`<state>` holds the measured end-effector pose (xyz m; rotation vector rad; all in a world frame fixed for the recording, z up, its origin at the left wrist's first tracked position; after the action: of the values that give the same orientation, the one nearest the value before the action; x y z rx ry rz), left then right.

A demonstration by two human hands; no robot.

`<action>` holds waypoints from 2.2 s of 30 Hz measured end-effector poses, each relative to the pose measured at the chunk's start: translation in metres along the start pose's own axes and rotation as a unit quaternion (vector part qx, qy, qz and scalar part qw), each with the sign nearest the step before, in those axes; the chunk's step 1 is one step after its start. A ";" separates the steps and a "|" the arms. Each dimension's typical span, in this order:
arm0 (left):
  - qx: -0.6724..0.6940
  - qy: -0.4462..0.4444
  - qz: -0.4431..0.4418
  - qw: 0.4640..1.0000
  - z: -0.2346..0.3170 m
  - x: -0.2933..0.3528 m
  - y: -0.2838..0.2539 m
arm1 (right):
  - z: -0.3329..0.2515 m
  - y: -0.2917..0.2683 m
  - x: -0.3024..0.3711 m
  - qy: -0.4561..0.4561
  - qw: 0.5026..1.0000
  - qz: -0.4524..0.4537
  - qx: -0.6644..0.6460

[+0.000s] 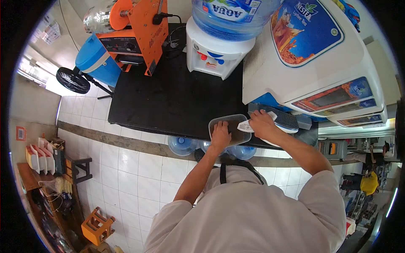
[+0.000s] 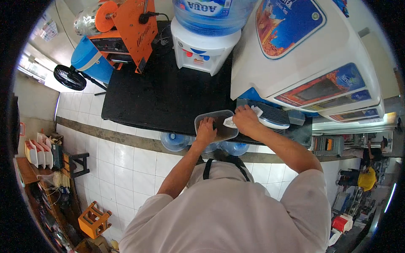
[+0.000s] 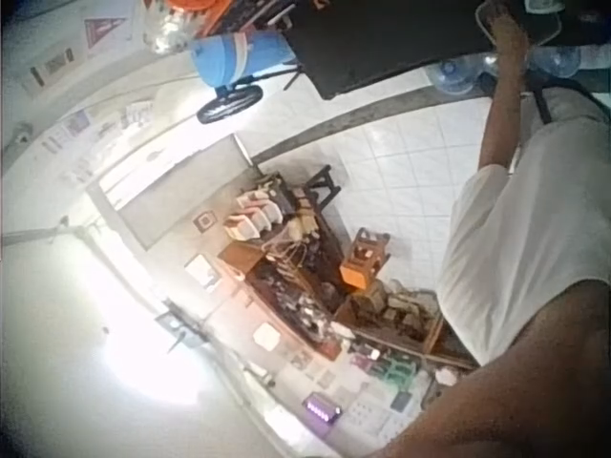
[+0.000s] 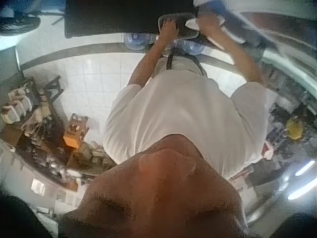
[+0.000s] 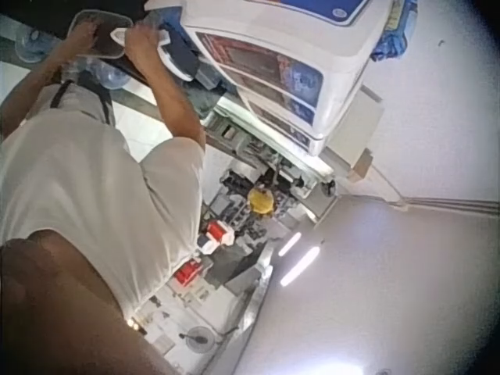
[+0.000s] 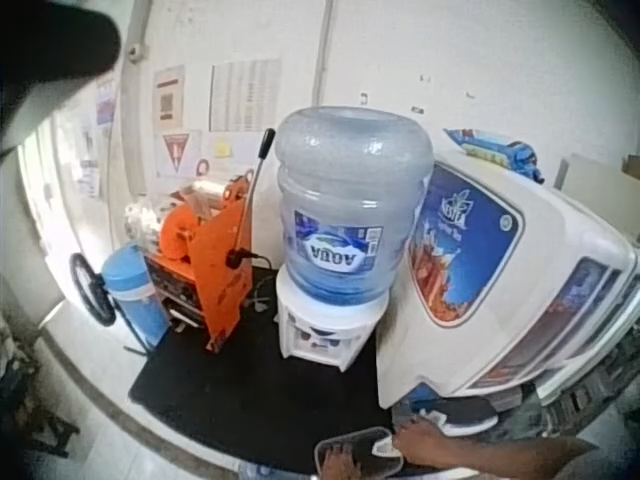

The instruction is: Cleaning the drip trays and exterior of a beverage dispenser station.

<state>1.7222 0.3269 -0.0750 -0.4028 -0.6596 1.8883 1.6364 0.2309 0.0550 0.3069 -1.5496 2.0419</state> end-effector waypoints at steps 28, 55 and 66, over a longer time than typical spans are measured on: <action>0.099 -0.023 0.106 0.989 0.015 0.002 -0.037 | -0.008 0.023 -0.014 -0.003 0.973 -0.124 -0.196; 0.348 -0.409 -0.088 0.839 0.087 -0.092 0.159 | 0.167 0.237 0.087 0.166 0.820 0.224 -0.500; 0.299 -0.309 -0.063 0.900 0.072 -0.101 0.192 | 0.164 0.231 0.115 0.178 0.827 0.251 -0.471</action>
<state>1.5814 0.1572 -0.1377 0.6489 -0.4486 1.9753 1.3909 0.0675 -0.0255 -0.8851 -2.2839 1.2507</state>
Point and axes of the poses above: each hand's wrist, its own x-axis away from the middle knuckle, its own y-axis out of the palm, z = x × y, the point moved 5 cm from there along -x, towards the middle knuckle, and after that the axes turned 3 degrees about x, right-handed, at the moved point
